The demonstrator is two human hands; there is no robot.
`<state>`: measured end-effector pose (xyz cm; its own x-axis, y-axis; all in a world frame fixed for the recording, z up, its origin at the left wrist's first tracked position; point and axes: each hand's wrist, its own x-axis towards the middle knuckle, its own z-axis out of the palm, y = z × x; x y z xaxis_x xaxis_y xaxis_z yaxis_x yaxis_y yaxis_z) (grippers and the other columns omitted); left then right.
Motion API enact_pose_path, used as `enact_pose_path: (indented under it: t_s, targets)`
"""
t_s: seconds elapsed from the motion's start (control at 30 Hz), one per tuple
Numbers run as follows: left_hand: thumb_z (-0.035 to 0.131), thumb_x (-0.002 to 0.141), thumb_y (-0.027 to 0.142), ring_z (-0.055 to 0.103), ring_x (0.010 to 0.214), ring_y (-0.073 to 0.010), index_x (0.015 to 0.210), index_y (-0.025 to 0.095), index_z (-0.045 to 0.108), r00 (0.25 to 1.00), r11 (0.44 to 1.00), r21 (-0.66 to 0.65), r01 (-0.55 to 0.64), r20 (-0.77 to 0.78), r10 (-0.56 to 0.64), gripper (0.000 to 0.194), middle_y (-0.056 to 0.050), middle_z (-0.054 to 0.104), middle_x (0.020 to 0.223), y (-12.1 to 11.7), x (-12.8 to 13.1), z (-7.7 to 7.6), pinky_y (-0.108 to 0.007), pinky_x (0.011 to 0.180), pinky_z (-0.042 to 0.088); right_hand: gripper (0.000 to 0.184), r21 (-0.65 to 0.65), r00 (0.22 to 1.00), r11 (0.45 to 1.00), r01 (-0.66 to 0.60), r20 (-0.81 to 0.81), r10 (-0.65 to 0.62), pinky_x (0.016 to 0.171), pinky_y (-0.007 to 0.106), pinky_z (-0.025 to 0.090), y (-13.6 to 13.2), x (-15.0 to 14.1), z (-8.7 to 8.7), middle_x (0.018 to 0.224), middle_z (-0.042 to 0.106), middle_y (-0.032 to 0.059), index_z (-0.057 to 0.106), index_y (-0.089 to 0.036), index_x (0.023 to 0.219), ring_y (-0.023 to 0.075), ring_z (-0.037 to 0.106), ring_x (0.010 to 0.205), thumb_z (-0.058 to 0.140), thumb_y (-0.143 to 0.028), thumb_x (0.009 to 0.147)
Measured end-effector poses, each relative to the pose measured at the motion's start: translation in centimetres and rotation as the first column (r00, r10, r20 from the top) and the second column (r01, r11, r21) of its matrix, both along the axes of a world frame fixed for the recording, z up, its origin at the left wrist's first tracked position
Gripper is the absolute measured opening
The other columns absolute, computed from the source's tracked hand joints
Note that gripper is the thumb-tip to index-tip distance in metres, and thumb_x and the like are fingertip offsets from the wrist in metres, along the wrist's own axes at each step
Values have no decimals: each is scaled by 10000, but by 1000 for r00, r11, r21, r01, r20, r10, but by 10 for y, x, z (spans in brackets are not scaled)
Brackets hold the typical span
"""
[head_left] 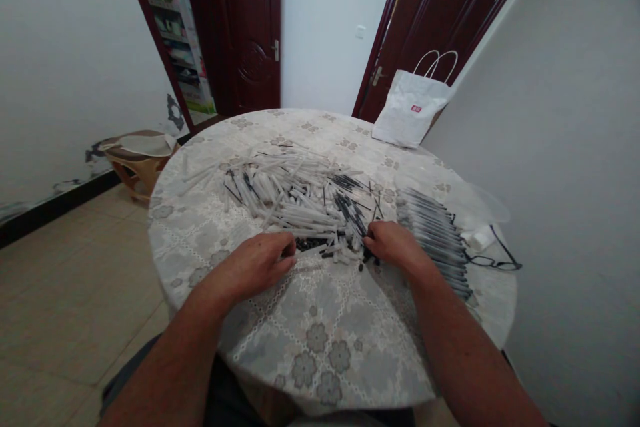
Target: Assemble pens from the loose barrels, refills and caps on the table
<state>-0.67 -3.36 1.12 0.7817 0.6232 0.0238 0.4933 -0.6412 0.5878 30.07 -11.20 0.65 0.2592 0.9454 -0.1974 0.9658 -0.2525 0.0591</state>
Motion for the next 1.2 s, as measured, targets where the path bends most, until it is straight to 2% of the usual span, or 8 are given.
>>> enact_pose_path:
  t_s: [0.23,0.37,0.43,0.53,0.6,0.67,0.87,1.2]
  targets:
    - [595,909,340,598,687,-163,1002,243,655,938,915,-403,26,326,117,147,-14,710,791,1,-2,13,-258,635,415,256,59,995,998,-33,-87,38,695,282,395,1,9,0,946,758,146,728,-160,920,233,696,876,516,-302,935]
    - [663,872,362,473,527,-101,985,211,701,800,738,-672,65,477,363,193,-31,695,775,1,0,12,-224,501,344,194,267,950,964,21,-307,64,678,270,411,5,12,1,864,739,90,671,-176,859,199,665,800,528,-296,911]
    - [701,836,340,477,520,-91,991,181,710,694,597,-785,164,522,496,222,-38,673,754,2,5,9,-216,485,349,160,336,805,931,142,-587,88,607,255,422,8,6,-1,784,718,38,630,-195,866,165,631,671,550,-329,900]
    - [728,763,260,519,541,-102,983,135,712,532,438,-830,345,557,638,254,-41,640,716,2,14,6,-217,480,390,204,345,366,871,350,-906,212,479,230,413,12,-13,-10,804,723,5,597,-219,902,135,590,564,631,-417,868]
    - [738,702,170,520,539,-94,987,135,696,438,417,-814,405,573,693,290,-21,629,708,0,21,4,-211,483,411,255,353,143,827,437,-935,324,450,217,425,13,-29,-17,919,747,22,604,-224,921,135,623,609,708,-435,820]
    - [757,678,128,536,550,-93,1011,147,675,387,429,-800,420,585,713,344,-5,633,720,-2,28,2,-207,495,433,271,354,37,810,467,-923,382,445,210,439,14,-43,-23,947,755,30,619,-221,935,131,634,616,743,-425,805]
    - [787,807,355,528,512,-90,986,148,656,316,461,-803,378,580,751,303,17,613,679,-2,41,-10,-219,472,453,260,396,32,794,462,-902,431,434,192,400,13,-60,-29,665,691,-22,654,-200,992,88,532,453,710,-420,866]
    - [802,825,295,696,724,-134,954,130,687,267,398,-869,295,475,839,239,-49,703,834,-3,49,-14,-210,572,574,218,498,139,740,451,-859,494,470,223,454,3,-67,-19,637,688,-14,686,-200,984,110,571,483,707,-395,891]
